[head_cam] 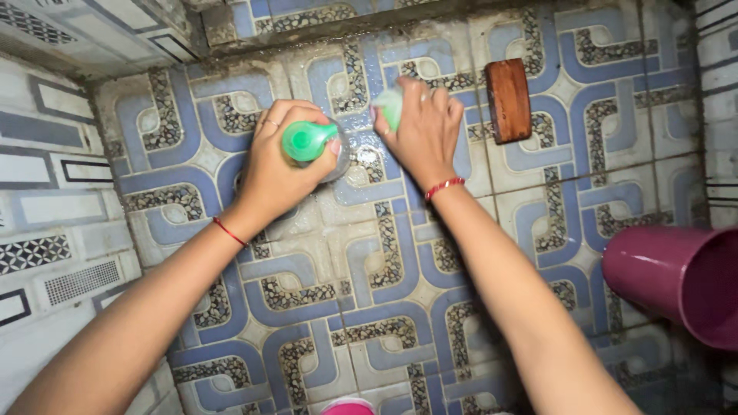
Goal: The person scrubs the floor using a scouring pad and a brush after applying liquid from a bottle, then rinses the area using water from a bucket with a pink scoop.
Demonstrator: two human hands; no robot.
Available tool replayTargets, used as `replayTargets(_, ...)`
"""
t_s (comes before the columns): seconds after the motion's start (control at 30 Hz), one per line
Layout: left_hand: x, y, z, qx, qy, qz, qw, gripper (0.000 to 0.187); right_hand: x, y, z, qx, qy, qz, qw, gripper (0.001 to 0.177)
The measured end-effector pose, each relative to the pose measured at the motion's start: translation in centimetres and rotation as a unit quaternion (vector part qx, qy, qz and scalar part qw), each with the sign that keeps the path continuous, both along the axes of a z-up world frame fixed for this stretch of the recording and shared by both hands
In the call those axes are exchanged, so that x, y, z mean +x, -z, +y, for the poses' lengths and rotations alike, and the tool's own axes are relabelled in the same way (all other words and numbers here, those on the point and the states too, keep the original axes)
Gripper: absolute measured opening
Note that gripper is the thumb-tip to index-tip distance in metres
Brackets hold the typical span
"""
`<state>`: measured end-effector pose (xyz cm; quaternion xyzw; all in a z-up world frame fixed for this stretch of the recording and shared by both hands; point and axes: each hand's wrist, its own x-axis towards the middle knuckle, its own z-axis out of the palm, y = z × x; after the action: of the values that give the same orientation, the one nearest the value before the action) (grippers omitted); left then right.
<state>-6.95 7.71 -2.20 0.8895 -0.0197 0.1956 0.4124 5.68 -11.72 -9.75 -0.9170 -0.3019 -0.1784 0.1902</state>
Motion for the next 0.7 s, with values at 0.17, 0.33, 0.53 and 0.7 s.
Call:
replayTargets(0.17, 0.0, 0.5, -0.2, -0.001, -0.003, -0.003, 1.0, 0.024, 4.9, 1.8, 2.1, 0.007, 0.007, -0.042, 0.999, 0.047)
replayTargets(0.33, 0.1, 0.8, -0.5, -0.01, -0.003, -0.006, 1.0, 0.024, 8.4, 2.9, 4.8, 0.005, 0.047, -0.021, 0.999, 0.041)
replayTargets(0.53, 0.2, 0.8, -0.7, -0.012, -0.008, -0.015, 1.0, 0.024, 6.3, 2.1, 4.0, -0.013, 0.023, -0.023, 0.999, 0.039)
replayTargets(0.7, 0.3, 1.1, -0.6, -0.005, -0.013, -0.011, 1.0, 0.026, 0.4, 0.9, 2.1, 0.001, 0.012, 0.01, 1.0, 0.034)
